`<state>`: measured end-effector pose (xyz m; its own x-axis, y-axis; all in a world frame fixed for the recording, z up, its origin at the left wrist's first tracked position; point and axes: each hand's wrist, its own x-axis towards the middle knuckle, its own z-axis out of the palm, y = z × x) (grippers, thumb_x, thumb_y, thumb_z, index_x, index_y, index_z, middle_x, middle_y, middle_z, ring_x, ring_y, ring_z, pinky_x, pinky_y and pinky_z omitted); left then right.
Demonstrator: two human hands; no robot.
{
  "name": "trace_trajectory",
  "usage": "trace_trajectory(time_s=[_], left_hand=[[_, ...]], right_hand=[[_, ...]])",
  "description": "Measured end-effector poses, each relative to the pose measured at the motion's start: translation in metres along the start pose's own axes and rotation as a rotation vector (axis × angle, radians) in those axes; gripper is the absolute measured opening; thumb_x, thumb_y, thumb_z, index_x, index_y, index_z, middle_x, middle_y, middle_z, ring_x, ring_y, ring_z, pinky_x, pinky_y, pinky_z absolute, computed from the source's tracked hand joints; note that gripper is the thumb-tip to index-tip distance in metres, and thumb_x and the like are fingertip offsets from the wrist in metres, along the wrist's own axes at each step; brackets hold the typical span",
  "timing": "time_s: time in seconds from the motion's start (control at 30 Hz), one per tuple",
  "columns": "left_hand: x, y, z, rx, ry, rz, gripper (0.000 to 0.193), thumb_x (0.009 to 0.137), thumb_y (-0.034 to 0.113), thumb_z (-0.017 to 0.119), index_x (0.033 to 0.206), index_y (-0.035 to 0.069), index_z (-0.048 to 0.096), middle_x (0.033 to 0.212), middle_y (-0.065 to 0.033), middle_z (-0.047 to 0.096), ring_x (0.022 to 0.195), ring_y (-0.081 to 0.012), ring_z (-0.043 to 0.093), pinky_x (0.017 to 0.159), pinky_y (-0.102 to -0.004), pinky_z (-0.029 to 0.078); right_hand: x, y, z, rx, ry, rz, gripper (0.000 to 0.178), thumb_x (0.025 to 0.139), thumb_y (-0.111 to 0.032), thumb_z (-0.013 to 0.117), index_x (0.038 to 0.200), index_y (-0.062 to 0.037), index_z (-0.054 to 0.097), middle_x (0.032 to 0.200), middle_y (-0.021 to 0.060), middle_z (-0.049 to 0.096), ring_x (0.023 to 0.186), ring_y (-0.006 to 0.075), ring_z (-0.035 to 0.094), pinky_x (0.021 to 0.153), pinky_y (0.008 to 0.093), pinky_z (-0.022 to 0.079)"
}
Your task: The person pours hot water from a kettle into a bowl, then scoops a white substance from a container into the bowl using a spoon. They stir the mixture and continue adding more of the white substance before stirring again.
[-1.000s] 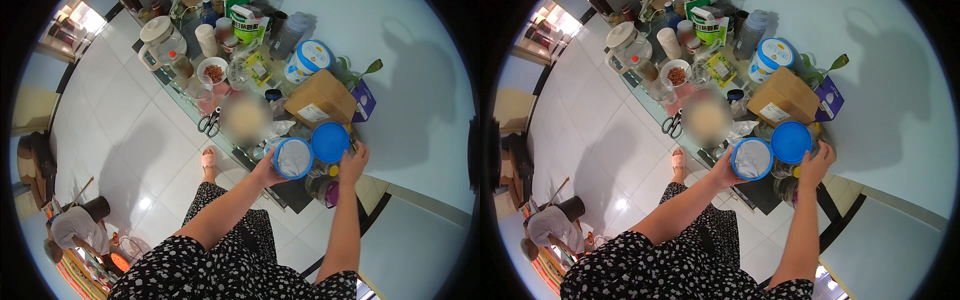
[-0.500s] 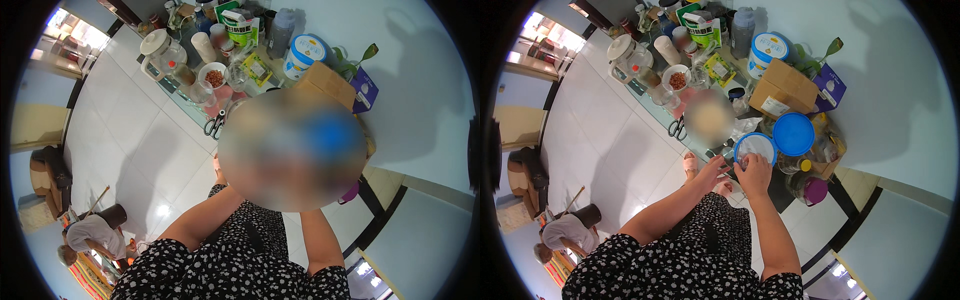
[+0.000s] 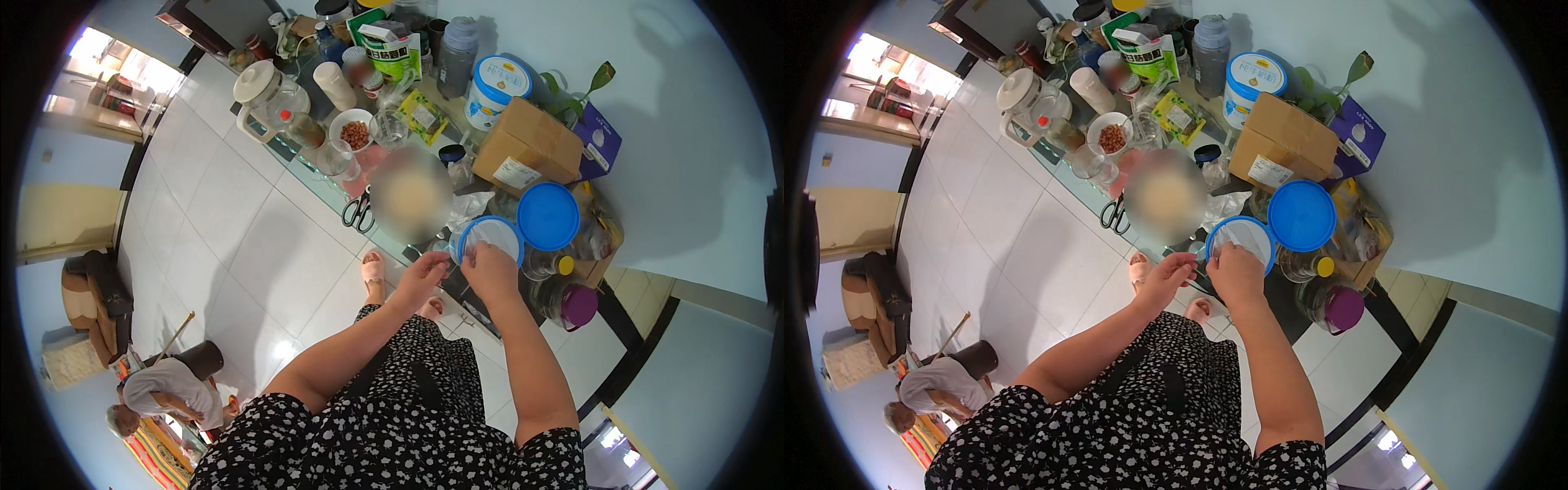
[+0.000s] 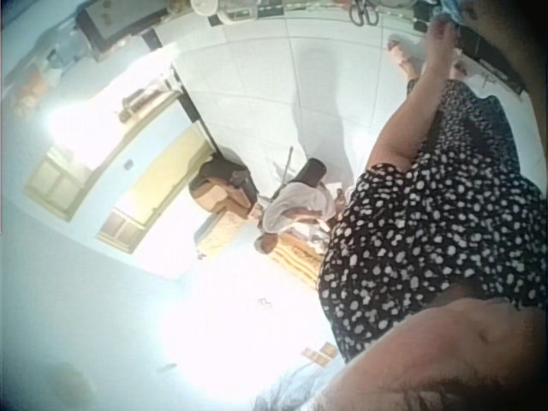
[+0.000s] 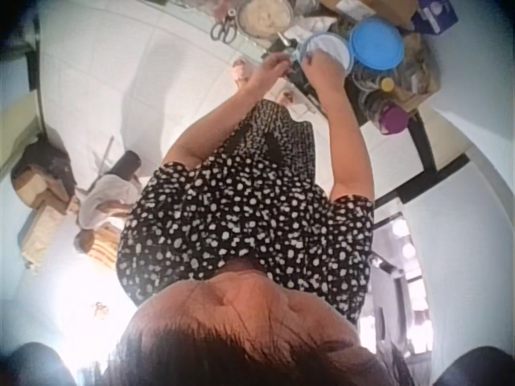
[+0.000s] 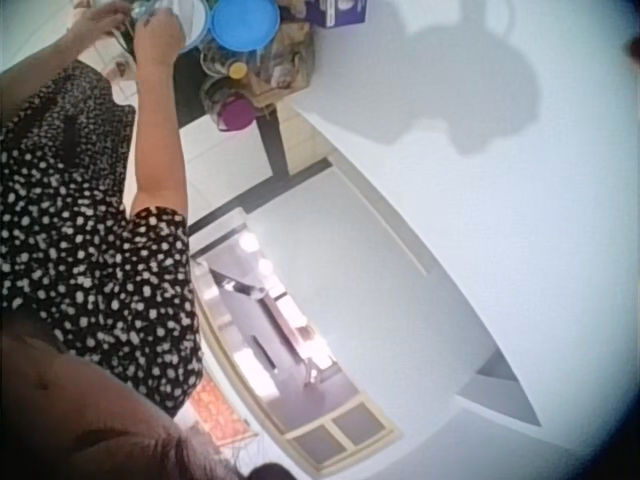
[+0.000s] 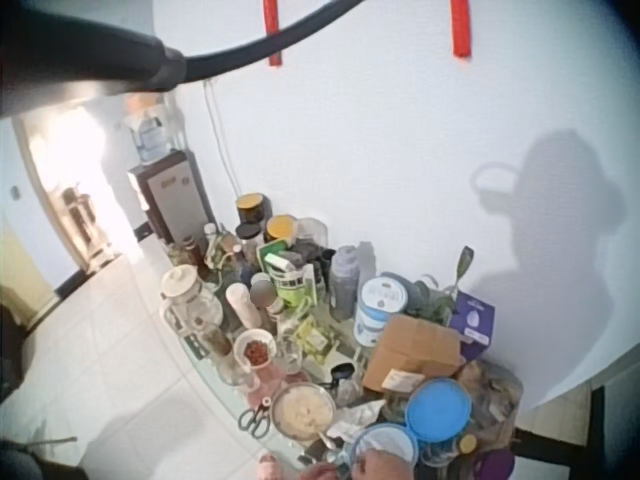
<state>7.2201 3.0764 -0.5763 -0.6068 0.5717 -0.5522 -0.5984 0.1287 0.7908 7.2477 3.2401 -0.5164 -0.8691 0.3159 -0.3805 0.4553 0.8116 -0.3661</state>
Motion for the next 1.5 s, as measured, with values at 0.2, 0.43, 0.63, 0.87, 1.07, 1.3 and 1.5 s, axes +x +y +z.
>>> trace_trajectory(time_s=[0.2, 0.43, 0.63, 0.87, 1.07, 1.3, 1.5], left_hand=[[0.004, 0.024, 0.012, 0.409, 0.004, 0.295, 0.02, 0.091, 0.008, 0.054, 0.11, 0.005, 0.058, 0.102, -0.006, 0.058, 0.095, -0.0157, 0.057, 0.082, -0.0285, 0.047], [0.03, 0.054, 0.022, 1.063, -0.033, 0.881, 0.01, 0.078, 0.008, 0.062, 0.088, 0.01, 0.063, 0.094, -0.0026, 0.059, 0.087, -0.0259, 0.058, 0.074, -0.0353, 0.048], [0.038, 0.062, 0.015, 1.202, -0.108, 0.813, 0.023, 0.073, 0.008, 0.065, 0.094, 0.016, 0.062, 0.104, -0.0011, 0.056, 0.101, -0.0235, 0.052, 0.086, -0.0381, 0.041], [0.045, 0.099, 0.028, 1.428, -0.339, 1.064, 0.014, 0.074, 0.016, 0.067, 0.088, 0.017, 0.064, 0.101, 0.0011, 0.056, 0.099, -0.0203, 0.053, 0.089, -0.037, 0.039], [0.08, 0.079, 0.043, 1.283, -0.232, 1.029, 0.01, 0.076, 0.018, 0.066, 0.085, 0.014, 0.063, 0.095, 0.0001, 0.058, 0.095, -0.0213, 0.054, 0.088, -0.0369, 0.04], [0.075, 0.088, 0.062, 1.133, -0.064, 0.935, 0.017, 0.078, 0.015, 0.063, 0.095, 0.012, 0.061, 0.098, -0.0077, 0.055, 0.095, -0.0282, 0.053, 0.086, -0.0401, 0.041], [0.05, 0.088, 0.032, 1.168, -0.074, 0.803, 0.014, 0.078, 0.013, 0.064, 0.091, 0.011, 0.062, 0.1, -0.0083, 0.055, 0.092, -0.0299, 0.055, 0.084, -0.0409, 0.042]], right_hand=[[-0.006, -0.011, 0.002, -0.41, 0.075, -0.241, 0.013, 0.076, -0.014, 0.061, 0.085, -0.0056, 0.059, 0.084, 0.0087, 0.062, 0.084, 0.0242, 0.063, 0.07, 0.0394, 0.05], [-0.006, 0.027, -0.03, -0.311, 0.233, -0.274, 0.01, 0.078, -0.01, 0.057, 0.088, -0.0068, 0.055, 0.084, 0.0063, 0.059, 0.086, 0.024, 0.059, 0.072, 0.038, 0.047], [-0.024, 0.032, -0.022, 0.038, 0.147, -0.249, 0.026, 0.075, -0.02, 0.068, 0.094, -0.0061, 0.056, 0.094, 0.0106, 0.057, 0.089, 0.029, 0.056, 0.074, 0.0402, 0.046], [-0.04, 0.049, -0.009, 0.216, 0.323, -0.253, 0.028, 0.072, -0.018, 0.071, 0.093, -0.0069, 0.056, 0.099, 0.0094, 0.054, 0.093, 0.0299, 0.052, 0.08, 0.0408, 0.043], [-0.058, 0.06, -0.003, 0.117, 0.56, -0.362, 0.047, 0.074, -0.019, 0.07, 0.118, -0.014, 0.055, 0.124, 0.0162, 0.043, 0.113, 0.0367, 0.043, 0.094, 0.0463, 0.037], [-0.05, 0.085, 0.019, 0.186, 0.38, -0.187, 0.077, 0.073, -0.031, 0.074, 0.139, -0.0169, 0.037, 0.145, 0.0155, 0.023, 0.127, 0.0401, 0.03, 0.1, 0.048, 0.036], [-0.056, 0.09, 0.016, 0.253, 0.206, -0.087, 0.089, 0.068, -0.035, 0.078, 0.142, -0.0213, 0.031, 0.148, 0.0155, 0.018, 0.131, 0.0392, 0.029, 0.103, 0.0454, 0.035]])
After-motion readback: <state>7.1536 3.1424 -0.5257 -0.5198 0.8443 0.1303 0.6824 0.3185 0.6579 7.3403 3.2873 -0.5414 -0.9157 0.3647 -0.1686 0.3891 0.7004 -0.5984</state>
